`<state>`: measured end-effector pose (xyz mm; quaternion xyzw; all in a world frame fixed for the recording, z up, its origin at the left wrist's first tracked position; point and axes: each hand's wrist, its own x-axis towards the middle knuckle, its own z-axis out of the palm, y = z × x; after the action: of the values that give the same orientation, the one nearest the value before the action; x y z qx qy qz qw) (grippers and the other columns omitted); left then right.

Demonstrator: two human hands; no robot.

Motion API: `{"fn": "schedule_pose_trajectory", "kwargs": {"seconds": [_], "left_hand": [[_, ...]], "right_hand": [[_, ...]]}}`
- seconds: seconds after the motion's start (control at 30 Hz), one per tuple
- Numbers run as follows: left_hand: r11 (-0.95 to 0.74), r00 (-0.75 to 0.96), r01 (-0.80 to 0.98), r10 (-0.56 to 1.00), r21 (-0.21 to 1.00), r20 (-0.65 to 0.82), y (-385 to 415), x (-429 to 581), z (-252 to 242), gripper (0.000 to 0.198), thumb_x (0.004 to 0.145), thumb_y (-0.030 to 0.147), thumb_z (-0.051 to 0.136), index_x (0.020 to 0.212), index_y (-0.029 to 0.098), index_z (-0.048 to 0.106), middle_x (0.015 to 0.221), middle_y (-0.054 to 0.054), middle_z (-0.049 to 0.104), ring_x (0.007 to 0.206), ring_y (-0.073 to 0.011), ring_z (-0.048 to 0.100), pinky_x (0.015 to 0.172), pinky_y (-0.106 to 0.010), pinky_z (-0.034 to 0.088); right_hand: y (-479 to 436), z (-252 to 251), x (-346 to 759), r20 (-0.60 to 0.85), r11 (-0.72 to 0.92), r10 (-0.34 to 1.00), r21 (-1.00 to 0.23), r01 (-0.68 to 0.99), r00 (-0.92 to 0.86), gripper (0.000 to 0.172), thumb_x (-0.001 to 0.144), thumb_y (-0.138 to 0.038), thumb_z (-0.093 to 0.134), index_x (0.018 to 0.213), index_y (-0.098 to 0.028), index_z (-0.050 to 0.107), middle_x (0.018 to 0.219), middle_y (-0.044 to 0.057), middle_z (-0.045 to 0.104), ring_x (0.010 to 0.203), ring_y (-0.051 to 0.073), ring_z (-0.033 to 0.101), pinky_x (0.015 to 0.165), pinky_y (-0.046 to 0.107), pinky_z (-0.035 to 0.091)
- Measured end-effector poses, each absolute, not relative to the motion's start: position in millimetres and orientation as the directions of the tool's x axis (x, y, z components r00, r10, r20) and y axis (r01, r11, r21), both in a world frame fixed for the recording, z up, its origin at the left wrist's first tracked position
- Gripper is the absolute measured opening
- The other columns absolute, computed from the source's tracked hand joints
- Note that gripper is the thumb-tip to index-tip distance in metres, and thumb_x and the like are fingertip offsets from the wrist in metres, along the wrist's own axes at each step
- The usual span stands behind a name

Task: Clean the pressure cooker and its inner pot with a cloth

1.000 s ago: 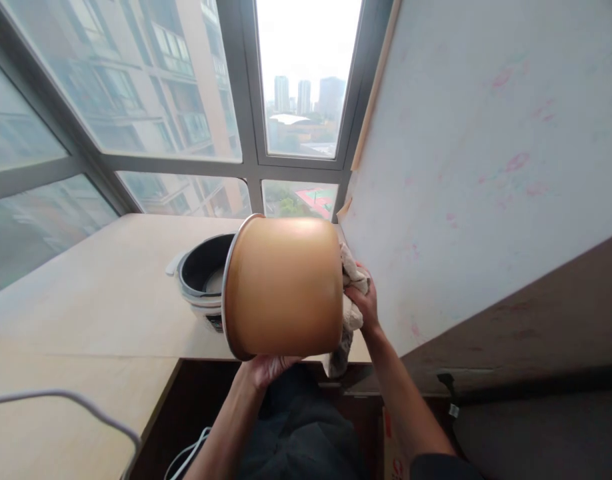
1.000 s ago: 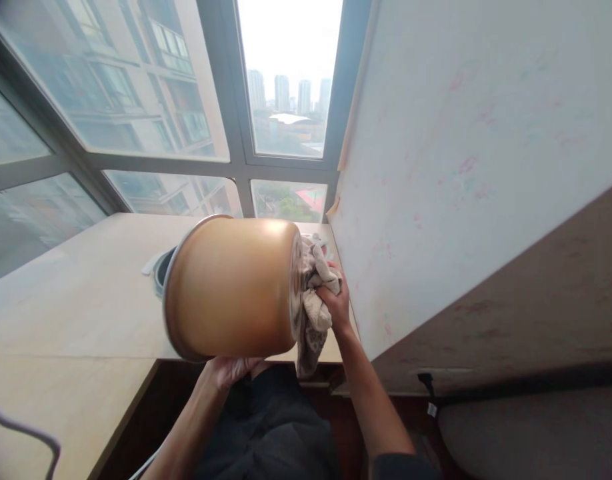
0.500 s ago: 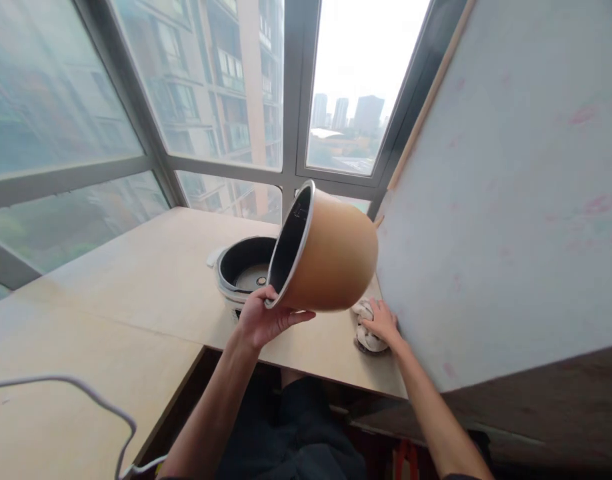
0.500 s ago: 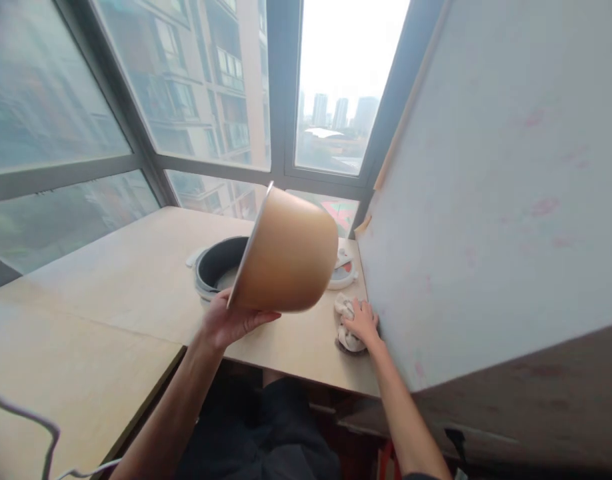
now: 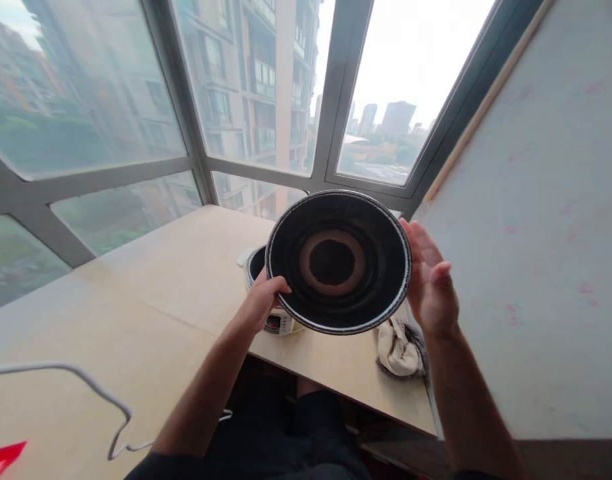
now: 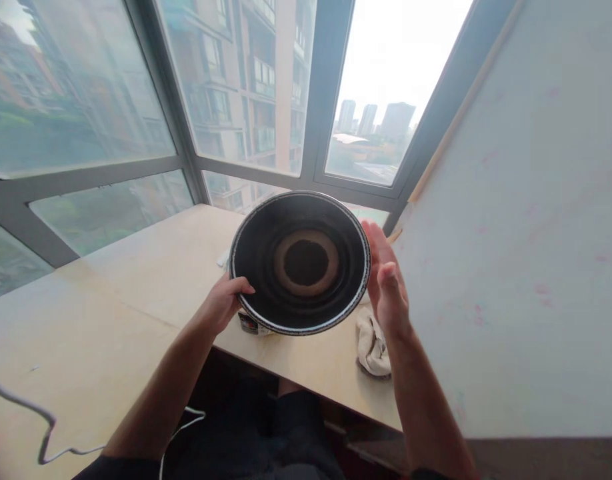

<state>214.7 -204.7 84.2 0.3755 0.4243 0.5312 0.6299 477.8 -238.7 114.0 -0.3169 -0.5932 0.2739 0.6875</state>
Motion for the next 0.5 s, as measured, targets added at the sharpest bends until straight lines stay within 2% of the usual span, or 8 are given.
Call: {"fn": "schedule_pose_trajectory", "kwargs": {"seconds": [0.1, 0.17, 0.23, 0.33, 0.43, 0.5], "left_hand": [[0.023, -0.007, -0.202, 1.000, 0.979, -0.025, -195, 203, 87, 0.046, 0.055, 0.023, 0.060, 0.100, 0.019, 0.063, 0.077, 0.001, 0.062, 0.070, -0.0205, 0.058, 0.060, -0.031, 0.051], [-0.118, -0.084, -0.043, 0.990, 0.992, 0.115, -185, 194, 90, 0.032, 0.062, 0.028, 0.059, 0.092, 0.018, 0.065, 0.082, -0.003, 0.066, 0.083, -0.0255, 0.061, 0.076, -0.040, 0.054], [-0.265, -0.105, 0.076, 0.957, 0.961, 0.272, -172, 187, 96, 0.025, 0.071, 0.032, 0.058, 0.089, 0.018, 0.067, 0.090, -0.006, 0.069, 0.097, -0.0292, 0.062, 0.093, -0.044, 0.051], [-0.412, -0.121, 0.018, 0.903, 0.911, 0.411, -150, 180, 103, 0.031, 0.079, 0.035, 0.057, 0.102, 0.018, 0.068, 0.105, -0.007, 0.072, 0.108, -0.0287, 0.063, 0.105, -0.043, 0.047], [-0.502, -0.258, -0.083, 0.845, 0.861, 0.468, -128, 179, 100, 0.031, 0.082, 0.034, 0.052, 0.106, 0.019, 0.067, 0.108, -0.006, 0.072, 0.108, -0.0265, 0.064, 0.104, -0.041, 0.049], [-0.527, -0.325, -0.067, 0.814, 0.847, 0.481, -116, 177, 92, 0.033, 0.086, 0.035, 0.047, 0.107, 0.020, 0.067, 0.112, -0.006, 0.072, 0.115, -0.0271, 0.063, 0.107, -0.041, 0.048]], "right_hand": [[-223, 122, 449, 0.661, 0.661, 0.727, -0.747, 0.073, 0.183, 0.064, 0.088, -0.059, 0.070, 0.144, -0.030, 0.057, 0.157, 0.003, 0.050, 0.150, 0.032, 0.037, 0.124, 0.054, 0.031], [-211, 126, 434, 0.688, 0.695, 0.684, -0.715, 0.068, 0.241, 0.061, 0.085, -0.045, 0.076, 0.141, -0.029, 0.058, 0.153, 0.003, 0.054, 0.147, 0.032, 0.043, 0.124, 0.054, 0.031], [-197, 131, 423, 0.692, 0.721, 0.660, -0.693, 0.011, 0.293, 0.055, 0.083, -0.037, 0.077, 0.135, -0.028, 0.062, 0.146, 0.003, 0.059, 0.141, 0.031, 0.049, 0.122, 0.053, 0.034], [-172, 135, 408, 0.650, 0.709, 0.687, -0.699, -0.100, 0.326, 0.050, 0.077, -0.031, 0.077, 0.125, -0.025, 0.065, 0.134, 0.003, 0.065, 0.130, 0.029, 0.058, 0.115, 0.051, 0.043], [-149, 128, 394, 0.572, 0.648, 0.749, -0.737, -0.191, 0.335, 0.051, 0.072, -0.029, 0.077, 0.121, -0.025, 0.064, 0.125, 0.003, 0.068, 0.118, 0.027, 0.064, 0.107, 0.048, 0.050], [-138, 119, 386, 0.513, 0.605, 0.784, -0.758, -0.245, 0.349, 0.051, 0.069, -0.027, 0.078, 0.118, -0.025, 0.063, 0.122, 0.002, 0.069, 0.109, 0.025, 0.067, 0.102, 0.046, 0.052]]}}
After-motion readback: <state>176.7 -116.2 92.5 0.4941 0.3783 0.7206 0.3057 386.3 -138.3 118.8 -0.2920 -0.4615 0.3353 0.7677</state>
